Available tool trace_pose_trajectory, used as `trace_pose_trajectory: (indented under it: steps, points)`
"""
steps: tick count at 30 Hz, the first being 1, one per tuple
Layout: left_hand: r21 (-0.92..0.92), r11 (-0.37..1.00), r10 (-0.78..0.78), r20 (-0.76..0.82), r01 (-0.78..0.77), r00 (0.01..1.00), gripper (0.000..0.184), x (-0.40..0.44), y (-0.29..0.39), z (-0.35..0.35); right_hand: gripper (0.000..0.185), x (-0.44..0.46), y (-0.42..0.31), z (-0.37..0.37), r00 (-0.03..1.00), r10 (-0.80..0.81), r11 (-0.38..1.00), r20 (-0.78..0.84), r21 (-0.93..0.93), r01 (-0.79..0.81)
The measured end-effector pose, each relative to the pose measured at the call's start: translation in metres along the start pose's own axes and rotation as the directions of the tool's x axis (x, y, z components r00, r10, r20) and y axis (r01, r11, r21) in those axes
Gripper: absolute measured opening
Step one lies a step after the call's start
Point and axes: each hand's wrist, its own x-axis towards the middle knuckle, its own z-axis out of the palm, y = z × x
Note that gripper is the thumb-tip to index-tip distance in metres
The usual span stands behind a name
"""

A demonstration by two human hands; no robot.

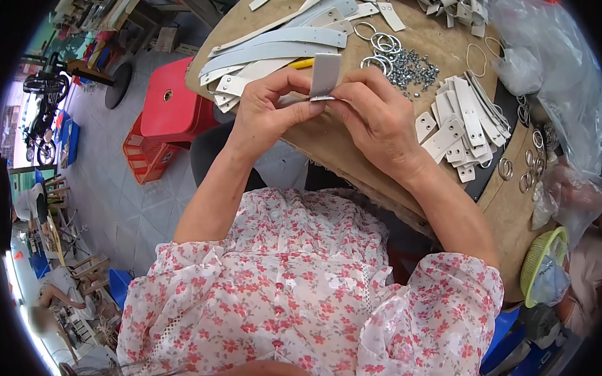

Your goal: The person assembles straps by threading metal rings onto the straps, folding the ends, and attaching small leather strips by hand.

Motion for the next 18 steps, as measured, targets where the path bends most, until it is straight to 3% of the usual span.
trace_pose_trajectory:
  steps: [2,6,18]
  points:
    - [-0.021,0.999,0.046,0.002,-0.046,0.999,0.015,0.000,-0.001,-0.001,0.021,0.000,0.001,-0.001,1.000,-0.024,1.000,0.009,-0.014,0.024]
    - [-0.064,0.993,-0.098,-0.006,0.097,0.995,0.018,0.000,0.003,-0.003,0.020,-0.001,0.002,-0.002,0.998,-0.054,0.998,0.018,-0.028,0.055]
    - [-0.051,0.999,-0.014,-0.011,0.013,1.000,0.013,-0.002,-0.008,-0.001,0.017,-0.002,-0.004,-0.002,0.999,-0.036,0.999,0.014,-0.008,0.037]
